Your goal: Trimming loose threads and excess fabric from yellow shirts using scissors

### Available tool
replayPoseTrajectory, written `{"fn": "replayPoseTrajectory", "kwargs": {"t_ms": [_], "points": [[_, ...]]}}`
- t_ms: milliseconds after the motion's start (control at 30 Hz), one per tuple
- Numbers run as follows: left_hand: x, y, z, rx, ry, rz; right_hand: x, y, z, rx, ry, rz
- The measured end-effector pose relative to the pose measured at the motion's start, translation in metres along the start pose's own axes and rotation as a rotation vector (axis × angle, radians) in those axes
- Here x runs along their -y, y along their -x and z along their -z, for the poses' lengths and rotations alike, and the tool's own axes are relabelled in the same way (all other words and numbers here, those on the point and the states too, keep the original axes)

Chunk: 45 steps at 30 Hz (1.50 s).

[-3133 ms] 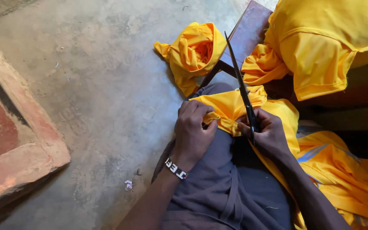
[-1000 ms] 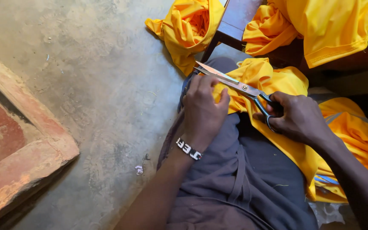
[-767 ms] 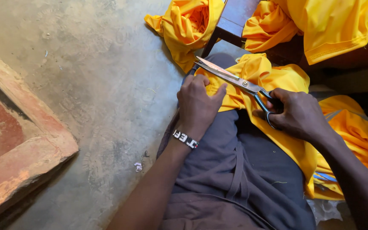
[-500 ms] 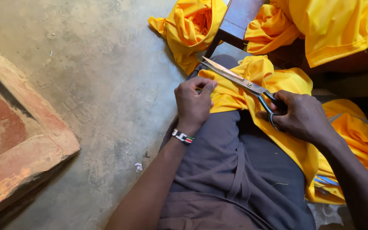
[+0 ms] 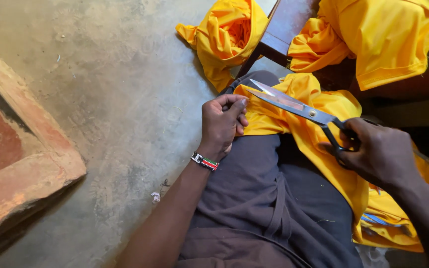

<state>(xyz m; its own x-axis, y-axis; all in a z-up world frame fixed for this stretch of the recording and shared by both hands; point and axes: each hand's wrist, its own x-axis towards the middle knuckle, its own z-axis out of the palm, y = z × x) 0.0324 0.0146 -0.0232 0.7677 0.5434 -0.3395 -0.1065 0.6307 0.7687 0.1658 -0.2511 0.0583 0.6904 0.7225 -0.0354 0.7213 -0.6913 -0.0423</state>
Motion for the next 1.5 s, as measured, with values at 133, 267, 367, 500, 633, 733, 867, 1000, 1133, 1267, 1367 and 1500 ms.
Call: {"fn": "replayPoseTrajectory", "kwargs": {"t_ms": [133,267,367,500,633,733,867,1000,1133,1267,1367,1500], "points": [[-0.004,0.001,-0.004,0.003,-0.034,0.006,-0.015,0.010,0.007,0.061,0.193,-0.017],[-0.003,0.003,-0.009,-0.056,-0.112,-0.014,-0.015,0.011,0.010,0.020,0.332,0.030],[-0.003,0.004,-0.012,-0.101,-0.193,-0.046,-0.014,0.011,0.013,-0.072,0.360,0.111],[-0.009,0.008,-0.014,-0.146,-0.282,-0.056,-0.019,0.012,0.012,-0.071,0.506,0.111],[-0.003,0.005,-0.010,-0.120,-0.121,-0.033,-0.012,0.010,0.016,-0.074,0.550,0.115],[-0.005,0.012,-0.015,-0.128,-0.230,-0.110,-0.007,0.012,0.013,-0.121,0.454,0.143],[-0.002,0.017,-0.021,-0.138,-0.678,-0.600,0.000,0.010,0.008,-0.180,0.568,0.167],[-0.003,0.019,-0.026,-0.129,-0.859,-0.788,0.002,0.007,0.003,-0.232,0.590,0.191],[-0.003,0.018,-0.023,-0.103,-0.894,-0.765,0.004,0.005,0.003,-0.186,0.439,0.227],[0.000,0.018,-0.014,-0.139,-1.004,-0.671,-0.001,0.004,0.004,-0.027,0.290,0.074],[-0.006,0.023,-0.014,-0.112,-1.101,-0.596,-0.004,0.006,0.007,0.068,0.267,-0.014],[-0.003,0.013,-0.009,-0.097,-1.117,-0.517,-0.012,0.009,0.010,0.183,0.314,-0.056]]}}
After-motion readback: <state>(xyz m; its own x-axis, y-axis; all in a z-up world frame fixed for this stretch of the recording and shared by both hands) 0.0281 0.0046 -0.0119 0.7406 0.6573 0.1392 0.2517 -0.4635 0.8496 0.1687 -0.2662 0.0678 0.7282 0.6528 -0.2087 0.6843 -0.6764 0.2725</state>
